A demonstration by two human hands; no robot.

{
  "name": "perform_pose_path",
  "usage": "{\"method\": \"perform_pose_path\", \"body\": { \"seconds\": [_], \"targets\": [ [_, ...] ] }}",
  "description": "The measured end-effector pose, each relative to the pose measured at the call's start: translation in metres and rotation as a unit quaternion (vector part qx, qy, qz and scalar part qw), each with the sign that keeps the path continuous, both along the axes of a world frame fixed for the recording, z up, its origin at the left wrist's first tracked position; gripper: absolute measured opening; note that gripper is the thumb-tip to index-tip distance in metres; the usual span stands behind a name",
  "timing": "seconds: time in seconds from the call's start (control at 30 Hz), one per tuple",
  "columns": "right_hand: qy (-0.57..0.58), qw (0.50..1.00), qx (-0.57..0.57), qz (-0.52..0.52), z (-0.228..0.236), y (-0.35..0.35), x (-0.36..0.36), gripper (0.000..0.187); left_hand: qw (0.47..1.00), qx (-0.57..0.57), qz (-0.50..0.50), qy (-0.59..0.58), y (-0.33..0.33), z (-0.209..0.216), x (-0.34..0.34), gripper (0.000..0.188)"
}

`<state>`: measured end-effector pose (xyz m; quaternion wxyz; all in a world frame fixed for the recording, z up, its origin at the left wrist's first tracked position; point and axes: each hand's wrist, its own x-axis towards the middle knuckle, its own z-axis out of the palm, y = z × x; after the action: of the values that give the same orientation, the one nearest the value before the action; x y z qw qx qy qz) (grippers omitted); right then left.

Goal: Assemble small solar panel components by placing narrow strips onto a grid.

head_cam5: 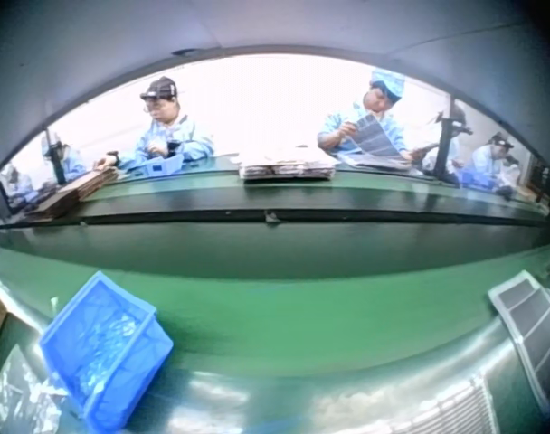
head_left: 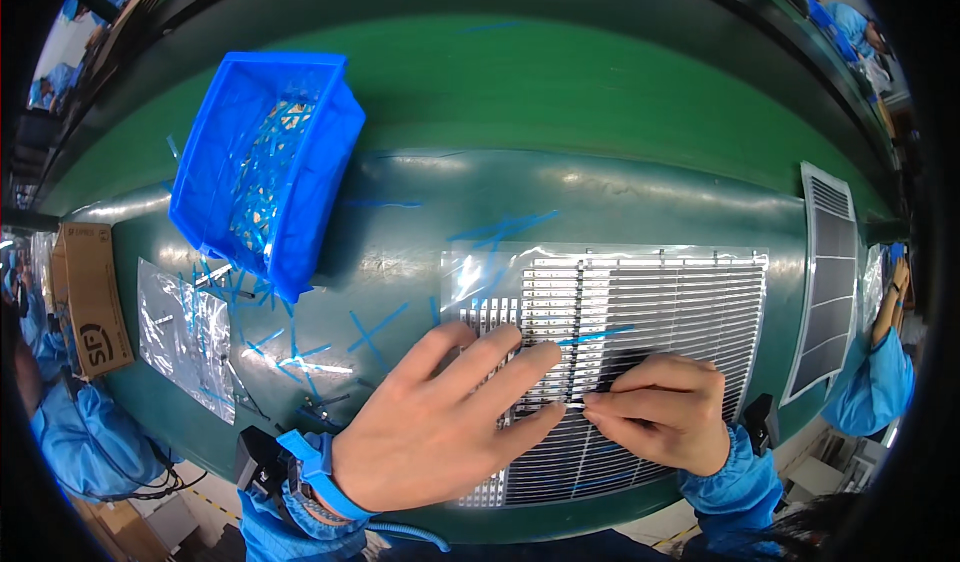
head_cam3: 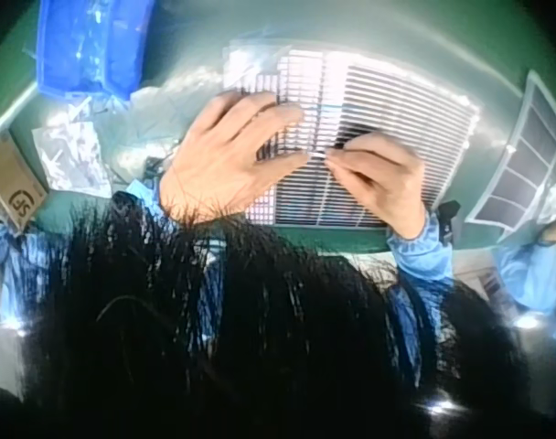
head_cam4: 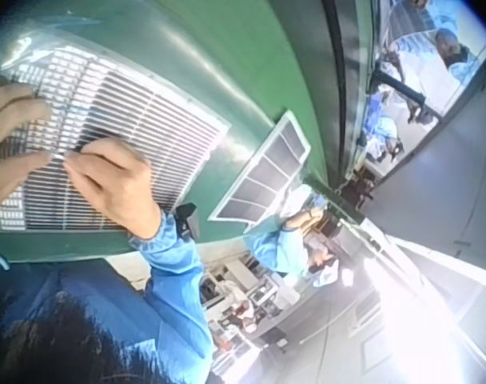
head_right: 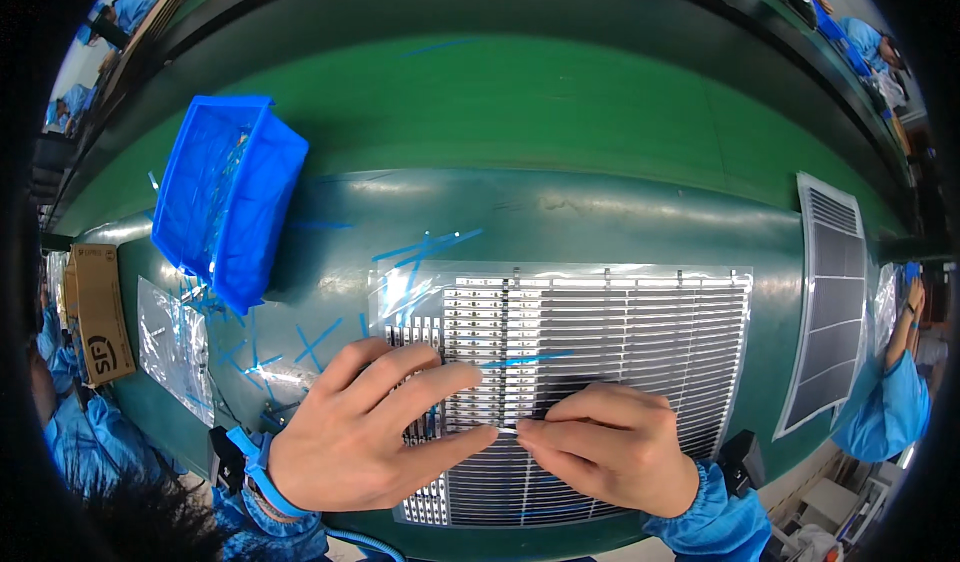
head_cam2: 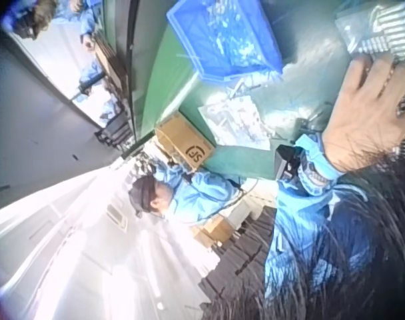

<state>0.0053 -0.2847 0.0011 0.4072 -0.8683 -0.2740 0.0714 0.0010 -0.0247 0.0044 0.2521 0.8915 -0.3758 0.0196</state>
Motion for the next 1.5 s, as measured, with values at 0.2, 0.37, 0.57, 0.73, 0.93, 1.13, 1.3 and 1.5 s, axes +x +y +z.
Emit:
{"method": "perform_pose_path", "body": {
  "seconds": [0.2, 0.37, 0.57, 0.73, 0.93, 1.13, 1.3, 1.5],
  "targets": [
    [0.007, 1.000, -0.003, -0.001, -0.002, -0.001, -0.001, 0.015, 1.000, 0.015, 0.001, 0.003, -0.001, -0.002, 0.000, 0.032],
    [0.016, 1.000, 0.004, -0.006, -0.002, -0.003, -0.002, 0.017, 1.000, 0.020, 0.001, 0.011, -0.003, 0.000, 0.000, 0.034],
    [0.065, 0.998, 0.018, -0.005, 0.002, -0.005, -0.001, 0.022, 1.000, 0.026, 0.000, 0.012, -0.001, 0.002, -0.001, 0.043],
    [0.144, 0.988, 0.044, -0.027, 0.006, -0.006, 0.001, 0.022, 0.999, 0.023, -0.011, 0.021, -0.001, -0.001, 0.001, 0.048],
    [0.032, 0.997, 0.050, 0.048, -0.001, -0.007, 0.002, 0.031, 0.999, 0.034, -0.008, 0.016, 0.001, 0.005, -0.002, 0.045],
    [0.015, 0.999, -0.004, 0.037, 0.000, -0.010, -0.004, 0.031, 0.999, 0.014, -0.019, 0.026, -0.002, -0.003, 0.005, 0.042],
    [0.019, 0.999, 0.014, 0.035, 0.000, -0.006, -0.001, 0.030, 0.999, 0.026, -0.016, 0.036, 0.003, 0.007, 0.002, 0.042],
    [0.011, 1.000, 0.010, 0.011, 0.003, -0.006, -0.005, 0.028, 0.998, 0.032, -0.034, 0.031, 0.002, 0.007, 0.001, 0.042]
  ]
}}
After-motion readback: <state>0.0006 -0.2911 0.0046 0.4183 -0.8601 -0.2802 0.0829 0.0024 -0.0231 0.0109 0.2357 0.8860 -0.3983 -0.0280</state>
